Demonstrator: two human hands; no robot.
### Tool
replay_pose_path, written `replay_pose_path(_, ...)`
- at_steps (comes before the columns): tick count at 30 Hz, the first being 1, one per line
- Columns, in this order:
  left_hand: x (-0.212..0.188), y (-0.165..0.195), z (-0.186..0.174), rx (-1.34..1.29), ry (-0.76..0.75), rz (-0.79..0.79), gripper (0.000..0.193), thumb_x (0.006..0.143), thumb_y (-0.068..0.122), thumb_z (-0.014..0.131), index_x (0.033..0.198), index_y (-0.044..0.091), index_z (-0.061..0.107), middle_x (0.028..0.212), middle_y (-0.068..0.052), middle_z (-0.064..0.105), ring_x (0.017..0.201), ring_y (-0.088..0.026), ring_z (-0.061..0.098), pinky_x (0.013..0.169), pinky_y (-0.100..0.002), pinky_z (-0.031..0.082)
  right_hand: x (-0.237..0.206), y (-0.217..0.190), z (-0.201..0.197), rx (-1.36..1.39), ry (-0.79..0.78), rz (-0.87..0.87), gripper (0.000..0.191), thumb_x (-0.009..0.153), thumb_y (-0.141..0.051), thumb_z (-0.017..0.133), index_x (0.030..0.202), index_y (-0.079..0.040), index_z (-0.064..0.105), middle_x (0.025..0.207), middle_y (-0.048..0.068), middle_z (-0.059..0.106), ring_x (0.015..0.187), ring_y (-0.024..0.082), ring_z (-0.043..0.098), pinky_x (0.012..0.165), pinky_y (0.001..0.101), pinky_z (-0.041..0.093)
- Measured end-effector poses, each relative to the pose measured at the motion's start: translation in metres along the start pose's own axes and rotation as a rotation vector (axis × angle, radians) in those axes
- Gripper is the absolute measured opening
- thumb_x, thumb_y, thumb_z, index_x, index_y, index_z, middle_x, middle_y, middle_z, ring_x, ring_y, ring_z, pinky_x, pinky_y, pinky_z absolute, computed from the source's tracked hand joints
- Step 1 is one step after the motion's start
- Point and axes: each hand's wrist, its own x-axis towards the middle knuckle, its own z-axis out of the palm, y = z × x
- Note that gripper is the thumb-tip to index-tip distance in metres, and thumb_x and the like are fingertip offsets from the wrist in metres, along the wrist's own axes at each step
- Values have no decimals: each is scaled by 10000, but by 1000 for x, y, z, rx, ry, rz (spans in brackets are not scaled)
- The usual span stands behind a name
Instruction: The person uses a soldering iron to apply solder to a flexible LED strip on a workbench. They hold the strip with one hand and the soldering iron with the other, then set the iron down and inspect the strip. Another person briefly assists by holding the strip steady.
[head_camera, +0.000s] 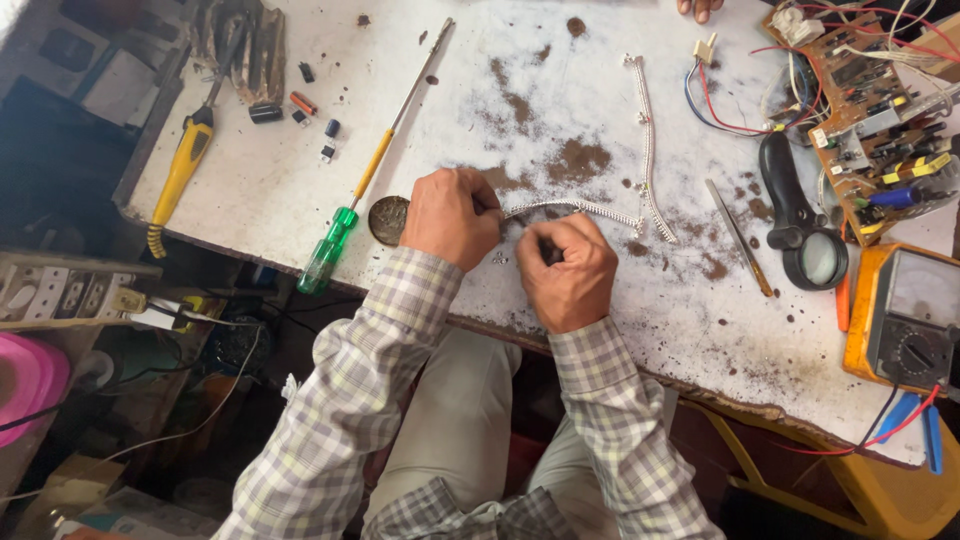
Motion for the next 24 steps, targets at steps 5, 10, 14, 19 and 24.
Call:
replay_pose_path(5, -1, -1, 2, -19, 4, 14, 88, 680, 53, 740, 757, 26, 772, 725, -172, 731, 676, -310, 738, 681, -392, 594, 1, 4, 1, 60, 0, 4, 65, 861, -69, 793, 871, -8, 772, 802, 66, 699, 647, 128, 667, 561, 272, 533)
replay_pose_path(10, -1, 2, 2, 6, 20, 12, 85, 670, 48, 746, 747, 23, 772, 733, -177, 735, 687, -320, 732, 683, -401, 589, 1, 1, 3, 61, 16, 1, 63, 857, -50, 794, 879, 5, 774, 801, 77, 697, 621, 134, 649, 537, 285, 512)
replay_pose_path(14, -3, 1, 2, 5, 3, -5, 83, 693, 52, 745, 765, 15, 766, 751, -174, 738, 699, -314, 737, 686, -399, 587, 1, 1, 4, 33, 14, -17, 50, 860, -44, 789, 881, -1, 774, 807, 73, 700, 624, 129, 653, 525, 277, 510)
replay_pose_path(19, -4, 0, 5, -4, 32, 11, 92, 709, 55, 742, 788, 15, 768, 751, -169, 740, 705, -317, 740, 694, -400, 591, 0, 1, 4, 85, 19, -23, 47, 855, -31, 779, 883, 3, 765, 806, 73, 691, 624, 124, 652, 532, 270, 512)
replay_pose_path(24, -5, 0, 6, 1, 29, 10, 88, 723, 52, 734, 797, 16, 767, 751, -166, 741, 704, -312, 744, 694, -394, 593, 1, 2, 6, 49, 27, 7, 51, 849, -27, 787, 870, 10, 761, 795, 71, 685, 593, 117, 626, 516, 279, 485)
